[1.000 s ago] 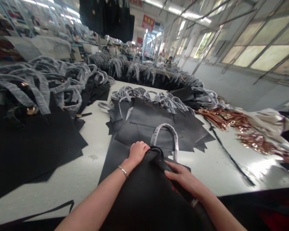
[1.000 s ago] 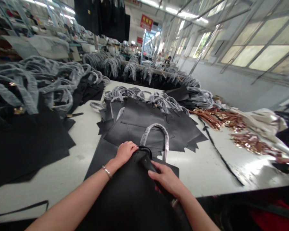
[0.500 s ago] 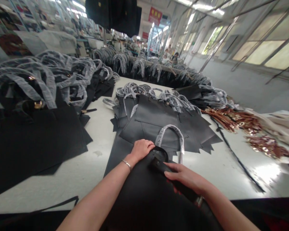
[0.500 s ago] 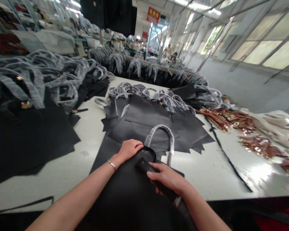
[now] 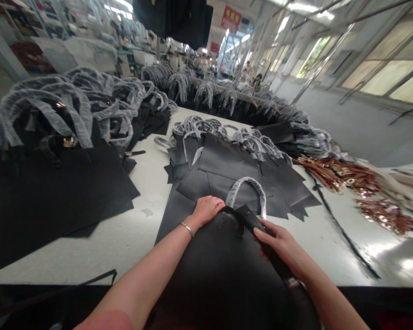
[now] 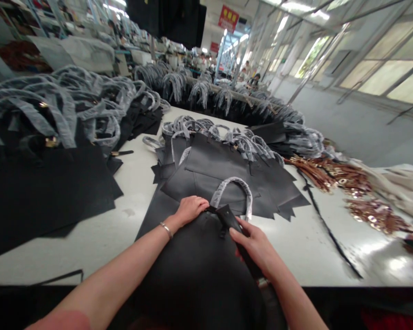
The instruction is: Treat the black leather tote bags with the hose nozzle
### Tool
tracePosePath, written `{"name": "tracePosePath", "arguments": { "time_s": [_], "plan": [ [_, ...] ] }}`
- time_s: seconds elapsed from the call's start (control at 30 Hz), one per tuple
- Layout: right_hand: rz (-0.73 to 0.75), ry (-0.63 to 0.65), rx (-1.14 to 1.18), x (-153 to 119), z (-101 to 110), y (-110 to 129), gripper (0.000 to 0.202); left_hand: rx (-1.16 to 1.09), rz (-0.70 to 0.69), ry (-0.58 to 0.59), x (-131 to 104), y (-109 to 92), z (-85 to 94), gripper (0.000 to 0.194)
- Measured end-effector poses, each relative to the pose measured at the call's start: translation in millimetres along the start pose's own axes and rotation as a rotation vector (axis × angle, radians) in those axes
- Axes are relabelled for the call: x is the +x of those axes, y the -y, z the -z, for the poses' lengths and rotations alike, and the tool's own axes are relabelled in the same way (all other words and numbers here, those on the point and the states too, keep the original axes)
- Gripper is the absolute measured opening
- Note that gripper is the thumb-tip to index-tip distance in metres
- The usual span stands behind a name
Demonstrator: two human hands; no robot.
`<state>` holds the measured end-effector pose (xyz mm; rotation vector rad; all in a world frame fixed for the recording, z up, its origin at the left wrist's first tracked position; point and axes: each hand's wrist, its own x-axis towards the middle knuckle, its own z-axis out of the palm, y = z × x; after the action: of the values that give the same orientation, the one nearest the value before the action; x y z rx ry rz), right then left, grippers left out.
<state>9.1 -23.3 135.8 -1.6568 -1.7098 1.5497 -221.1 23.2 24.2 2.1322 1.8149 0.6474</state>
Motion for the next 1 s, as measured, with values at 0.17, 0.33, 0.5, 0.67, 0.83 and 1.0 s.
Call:
{"name": "tracePosePath", "arguments": {
  "time_s": [0.17,0.33,0.5,0.67,0.83,1.0],
  "plan": [
    [-0.049,0.045,0.052,-23,4,-14,0.065,0.053,0.011,0.092,1,-16,24.6,0.031],
    [-0.033,0.058,0.047,-34,-2,-19,0.080,0.008,0.000,0.124,-18,-37,44.3,0.031],
    [-0.068,0.142,0.055,-46,0,-19,0.088,-0.375,0.164,0.164,-45,-47,32.9,0.032],
    [-0.046,0.189,0.069,-54,4,-22,0.086,-0.799,0.300,0.221,-65,-49,19.8,0.031],
    [-0.056,0.164,0.098,-59,1,-21,0.090,-1.038,0.355,0.297,-71,-57,22.0,0.028],
    [-0.005,0.088,0.046,-52,0,-11,0.091,-0.685,0.181,0.231,-75,-62,20.1,0.025]
  ]
}}
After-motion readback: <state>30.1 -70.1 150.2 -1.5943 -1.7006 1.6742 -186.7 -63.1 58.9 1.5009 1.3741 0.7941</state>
